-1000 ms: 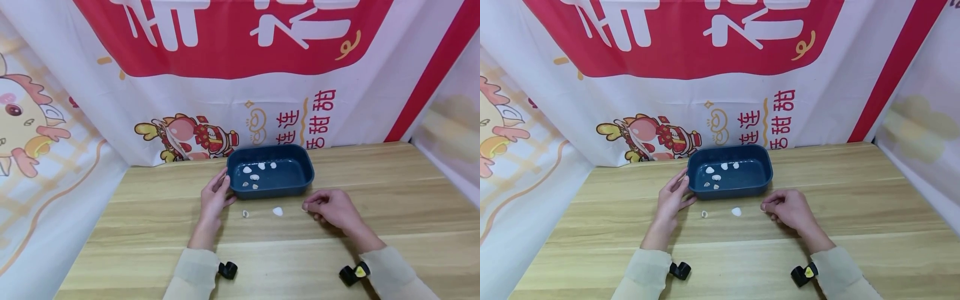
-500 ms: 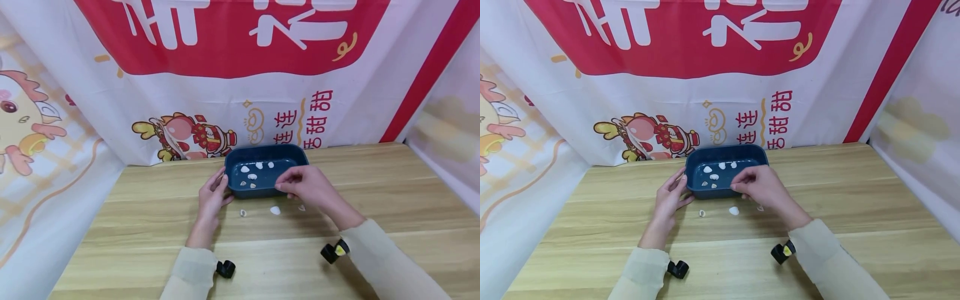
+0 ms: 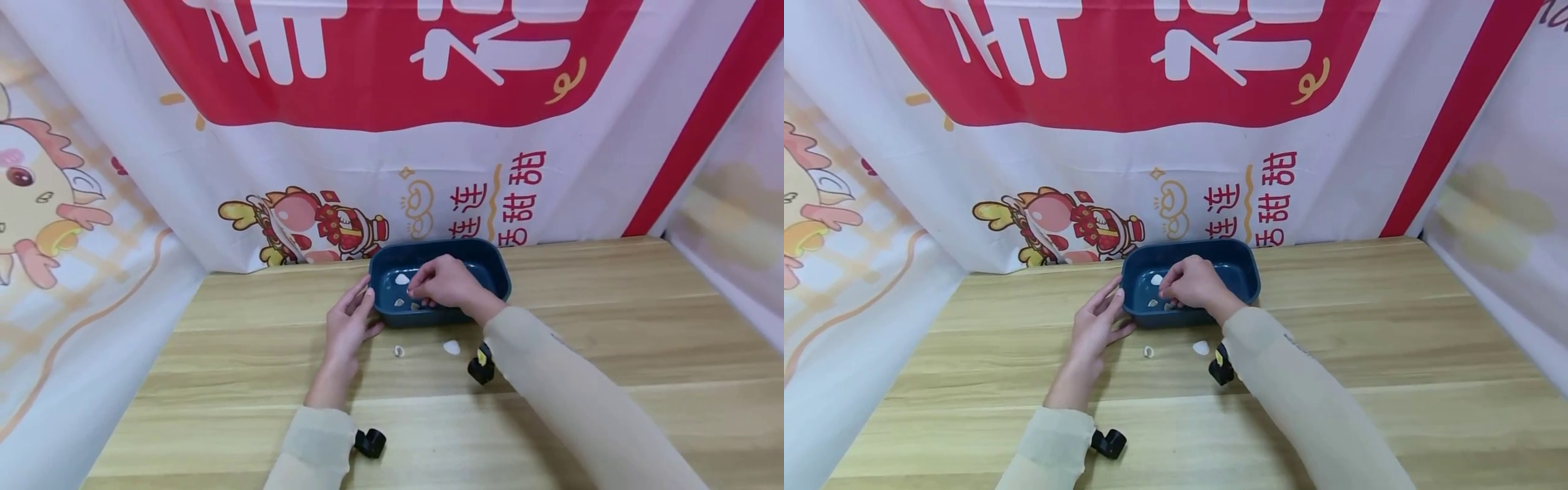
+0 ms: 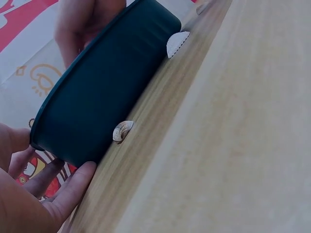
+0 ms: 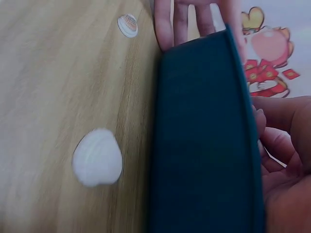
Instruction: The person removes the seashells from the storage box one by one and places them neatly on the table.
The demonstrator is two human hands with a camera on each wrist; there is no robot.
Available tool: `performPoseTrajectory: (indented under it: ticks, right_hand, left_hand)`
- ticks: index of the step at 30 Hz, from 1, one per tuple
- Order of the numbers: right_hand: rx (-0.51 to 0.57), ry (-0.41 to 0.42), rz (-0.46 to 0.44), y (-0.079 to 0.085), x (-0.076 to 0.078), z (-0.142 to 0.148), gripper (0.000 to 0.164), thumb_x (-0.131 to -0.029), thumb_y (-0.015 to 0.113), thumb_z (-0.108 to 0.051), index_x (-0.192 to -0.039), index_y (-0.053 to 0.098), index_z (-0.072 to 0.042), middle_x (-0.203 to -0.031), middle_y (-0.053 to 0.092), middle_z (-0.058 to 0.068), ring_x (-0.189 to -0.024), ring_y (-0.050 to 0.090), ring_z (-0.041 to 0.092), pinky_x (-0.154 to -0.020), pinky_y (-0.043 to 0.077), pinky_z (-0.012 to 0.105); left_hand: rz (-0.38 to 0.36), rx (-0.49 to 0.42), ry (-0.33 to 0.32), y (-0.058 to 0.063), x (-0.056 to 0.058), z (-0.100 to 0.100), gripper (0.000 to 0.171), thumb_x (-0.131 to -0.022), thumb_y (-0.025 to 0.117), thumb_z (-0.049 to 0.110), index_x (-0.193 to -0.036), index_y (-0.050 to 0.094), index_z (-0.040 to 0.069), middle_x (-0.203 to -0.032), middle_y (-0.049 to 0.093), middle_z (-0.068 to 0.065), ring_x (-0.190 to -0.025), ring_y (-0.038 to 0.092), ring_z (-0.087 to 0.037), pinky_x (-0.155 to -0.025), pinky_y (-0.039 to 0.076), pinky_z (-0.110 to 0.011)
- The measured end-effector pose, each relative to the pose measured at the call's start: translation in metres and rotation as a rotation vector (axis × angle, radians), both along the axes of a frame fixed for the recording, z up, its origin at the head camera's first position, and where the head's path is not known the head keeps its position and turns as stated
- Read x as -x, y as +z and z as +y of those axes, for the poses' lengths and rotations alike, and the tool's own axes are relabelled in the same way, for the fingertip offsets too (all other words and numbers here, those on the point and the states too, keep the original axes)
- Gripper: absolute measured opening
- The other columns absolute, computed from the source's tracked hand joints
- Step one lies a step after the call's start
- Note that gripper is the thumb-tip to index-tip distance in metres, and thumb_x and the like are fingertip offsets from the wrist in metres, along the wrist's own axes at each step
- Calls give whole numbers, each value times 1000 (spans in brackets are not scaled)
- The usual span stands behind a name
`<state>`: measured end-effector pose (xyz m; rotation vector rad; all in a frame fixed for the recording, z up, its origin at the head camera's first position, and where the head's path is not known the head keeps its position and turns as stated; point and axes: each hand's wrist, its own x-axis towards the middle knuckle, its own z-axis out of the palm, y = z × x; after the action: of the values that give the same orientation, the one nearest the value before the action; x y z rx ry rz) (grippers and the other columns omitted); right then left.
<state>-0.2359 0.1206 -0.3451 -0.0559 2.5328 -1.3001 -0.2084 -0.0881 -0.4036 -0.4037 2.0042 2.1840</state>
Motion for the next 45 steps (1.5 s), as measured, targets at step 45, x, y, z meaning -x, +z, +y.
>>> performPoseTrajectory:
  ticks: [45]
  right_hand:
    - [-204, 64, 0, -26, 35, -26, 9, -94, 85, -22, -97, 86, -14, -107, 78, 5, -100, 67, 23, -98, 57, 38]
  left_hand:
    - [14, 4, 4, -2, -1, -1, 34, -110, 63, 39, -143, 68, 44, -154, 61, -3, -132, 67, -29, -104, 63, -50]
